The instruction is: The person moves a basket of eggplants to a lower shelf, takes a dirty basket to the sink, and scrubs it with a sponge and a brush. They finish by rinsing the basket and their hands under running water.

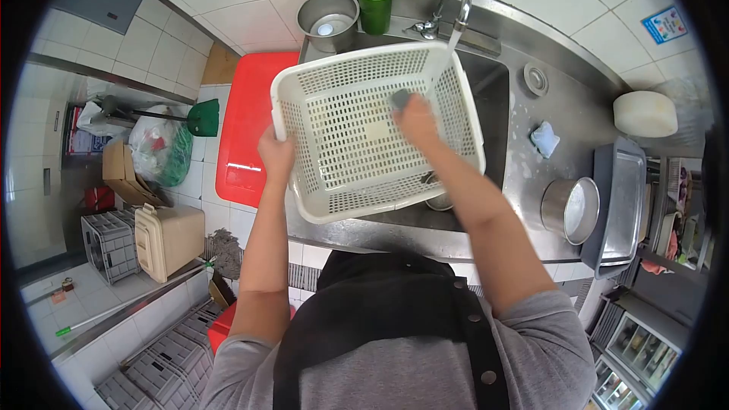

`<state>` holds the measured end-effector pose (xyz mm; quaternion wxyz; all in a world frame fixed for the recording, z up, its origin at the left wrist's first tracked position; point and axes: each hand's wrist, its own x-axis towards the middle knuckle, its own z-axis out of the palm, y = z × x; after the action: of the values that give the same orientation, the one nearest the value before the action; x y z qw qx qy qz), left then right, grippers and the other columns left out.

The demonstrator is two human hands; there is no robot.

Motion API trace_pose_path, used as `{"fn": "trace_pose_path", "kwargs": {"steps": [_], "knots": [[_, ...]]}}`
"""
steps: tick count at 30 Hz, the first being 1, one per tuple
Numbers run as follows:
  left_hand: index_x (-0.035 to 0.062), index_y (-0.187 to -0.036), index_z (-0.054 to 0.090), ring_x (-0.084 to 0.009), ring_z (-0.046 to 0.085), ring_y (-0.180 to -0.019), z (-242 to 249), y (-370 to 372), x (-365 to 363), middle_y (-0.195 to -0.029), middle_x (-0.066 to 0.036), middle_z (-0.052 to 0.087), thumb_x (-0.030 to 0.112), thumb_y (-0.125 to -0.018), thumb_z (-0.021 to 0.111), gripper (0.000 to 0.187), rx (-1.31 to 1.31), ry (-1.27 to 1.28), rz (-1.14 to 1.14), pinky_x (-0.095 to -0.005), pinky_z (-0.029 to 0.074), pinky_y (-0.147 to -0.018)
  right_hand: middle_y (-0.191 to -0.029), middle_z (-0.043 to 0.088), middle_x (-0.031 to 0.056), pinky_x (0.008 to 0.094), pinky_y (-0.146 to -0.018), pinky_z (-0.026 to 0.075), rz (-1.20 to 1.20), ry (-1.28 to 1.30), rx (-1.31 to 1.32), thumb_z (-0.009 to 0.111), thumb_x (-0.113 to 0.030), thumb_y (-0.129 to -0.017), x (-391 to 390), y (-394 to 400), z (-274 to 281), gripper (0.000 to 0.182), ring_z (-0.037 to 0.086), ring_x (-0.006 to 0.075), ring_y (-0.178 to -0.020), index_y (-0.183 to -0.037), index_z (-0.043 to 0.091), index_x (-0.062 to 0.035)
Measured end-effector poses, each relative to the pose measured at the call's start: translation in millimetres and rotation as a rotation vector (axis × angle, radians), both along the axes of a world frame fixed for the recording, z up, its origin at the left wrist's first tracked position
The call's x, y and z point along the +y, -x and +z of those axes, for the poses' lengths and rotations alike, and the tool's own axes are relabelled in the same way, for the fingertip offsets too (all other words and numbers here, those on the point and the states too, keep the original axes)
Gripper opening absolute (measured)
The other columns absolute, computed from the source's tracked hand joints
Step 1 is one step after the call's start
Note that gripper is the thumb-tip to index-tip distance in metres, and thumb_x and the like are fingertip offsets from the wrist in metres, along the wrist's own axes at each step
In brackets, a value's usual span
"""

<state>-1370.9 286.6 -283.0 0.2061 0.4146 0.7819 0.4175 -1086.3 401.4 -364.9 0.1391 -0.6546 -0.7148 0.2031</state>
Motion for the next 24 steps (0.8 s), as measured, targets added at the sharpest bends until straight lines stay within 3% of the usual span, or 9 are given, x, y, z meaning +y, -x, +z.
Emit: {"fn": "trace_pose_path", "kwargs": {"steps": [1, 2, 4, 7, 8, 11, 15, 17, 24], "knots": [[-0.0042, -0.100, 0.068, -0.0264, 0.071, -0.081, -7, 6, -3, -0.088, -0.018, 0.073, 0.003, -0.075, 0.066, 0.026, -0.060, 0.008, 0.023, -0.0366, 0.054, -0.075, -0.107, 0.061, 0.0270, 0.0497, -0.088, 0.050, 0.087, 0.031, 0.185, 0.072, -0.027, -0.082, -17, 27, -1, 0.044, 0.059, 0.0415, -0.102, -0.111, 0.054, 0.0015], [-0.0042, -0.101, 0.068, -0.0280, 0.072, -0.083, -12, 10, -5, -0.089, -0.018, 0.073, 0.002, -0.077, 0.066, 0.025, -0.120, 0.016, 0.047, -0.0376, 0.053, -0.077, -0.105, 0.064, 0.0242, 0.0492, -0.088, 0.050, 0.389, -0.050, 0.290, 0.073, -0.025, -0.081, -40, 49, 29, 0.043, 0.061, 0.0406, -0.100, -0.111, 0.057, 0.0008], [-0.0044, -0.100, 0.068, -0.0275, 0.071, -0.083, -16, 13, -11, -0.089, -0.018, 0.072, 0.002, -0.077, 0.066, 0.025, -0.127, 0.004, 0.048, -0.0374, 0.053, -0.076, -0.107, 0.066, 0.0178, 0.0463, -0.091, 0.050, 0.760, 0.049, 0.008, 0.072, -0.020, -0.079, -84, 91, 42, 0.036, 0.063, 0.0362, -0.103, -0.113, 0.064, -0.0105], [-0.0050, -0.100, 0.067, -0.0270, 0.071, -0.083, -15, 17, -18, -0.089, -0.019, 0.072, 0.002, -0.076, 0.066, 0.024, -0.134, -0.027, 0.061, -0.0373, 0.053, -0.076, -0.109, 0.066, 0.0179, 0.0454, -0.091, 0.050, 0.541, 0.179, 0.203, 0.070, -0.015, -0.079, -56, 70, 43, 0.036, 0.063, 0.0355, -0.104, -0.114, 0.063, -0.0070], [-0.0054, -0.099, 0.067, -0.0270, 0.071, -0.084, -15, 18, -21, -0.090, -0.019, 0.072, 0.002, -0.076, 0.066, 0.024, -0.132, -0.036, 0.061, -0.0374, 0.053, -0.076, -0.107, 0.065, 0.0215, 0.0454, -0.089, 0.051, 0.313, -0.017, 0.334, 0.068, -0.020, -0.083, -37, 54, 24, 0.035, 0.063, 0.0373, -0.103, -0.110, 0.058, -0.0003], [-0.0055, -0.099, 0.067, -0.0269, 0.071, -0.084, -26, 24, -29, -0.090, -0.019, 0.072, 0.002, -0.076, 0.066, 0.024, -0.135, -0.036, 0.076, -0.0379, 0.053, -0.077, -0.103, 0.065, 0.0220, 0.0475, -0.085, 0.052, -0.231, 0.198, -0.010, 0.063, -0.024, -0.088, 26, 18, 36, 0.035, 0.063, 0.0388, -0.100, -0.109, 0.054, 0.0024], [-0.0038, -0.098, 0.067, -0.0309, 0.070, -0.082, -22, 20, -25, -0.088, -0.019, 0.071, 0.003, -0.075, 0.066, 0.024, -0.209, -0.079, 0.083, -0.0400, 0.053, -0.077, -0.100, 0.064, 0.0239, 0.0492, -0.080, 0.053, 0.226, 0.019, 0.115, 0.069, -0.030, -0.086, -32, 75, 2, 0.047, 0.064, 0.0399, -0.095, -0.114, 0.049, 0.0016], [-0.0035, -0.098, 0.067, -0.0325, 0.070, -0.082, -1, 3, -22, -0.088, -0.020, 0.071, 0.003, -0.075, 0.065, 0.024, -0.083, -0.049, 0.090, -0.0403, 0.053, -0.076, -0.106, 0.062, 0.0258, 0.0498, -0.083, 0.052, 0.421, 0.151, 0.101, 0.072, -0.031, -0.085, -80, 102, 7, 0.051, 0.064, 0.0408, -0.100, -0.117, 0.048, 0.0006], [-0.0023, -0.100, 0.068, -0.0378, 0.070, -0.085, 9, -12, -16, -0.087, -0.023, 0.070, 0.004, -0.074, 0.063, 0.027, 0.048, -0.048, 0.052, -0.0435, 0.053, -0.076, -0.109, 0.064, 0.0295, 0.0488, -0.088, 0.051, 0.485, 0.257, 0.053, 0.073, -0.040, -0.083, -60, -41, 20, 0.063, 0.063, 0.0452, -0.102, -0.120, 0.046, 0.0047]]}}
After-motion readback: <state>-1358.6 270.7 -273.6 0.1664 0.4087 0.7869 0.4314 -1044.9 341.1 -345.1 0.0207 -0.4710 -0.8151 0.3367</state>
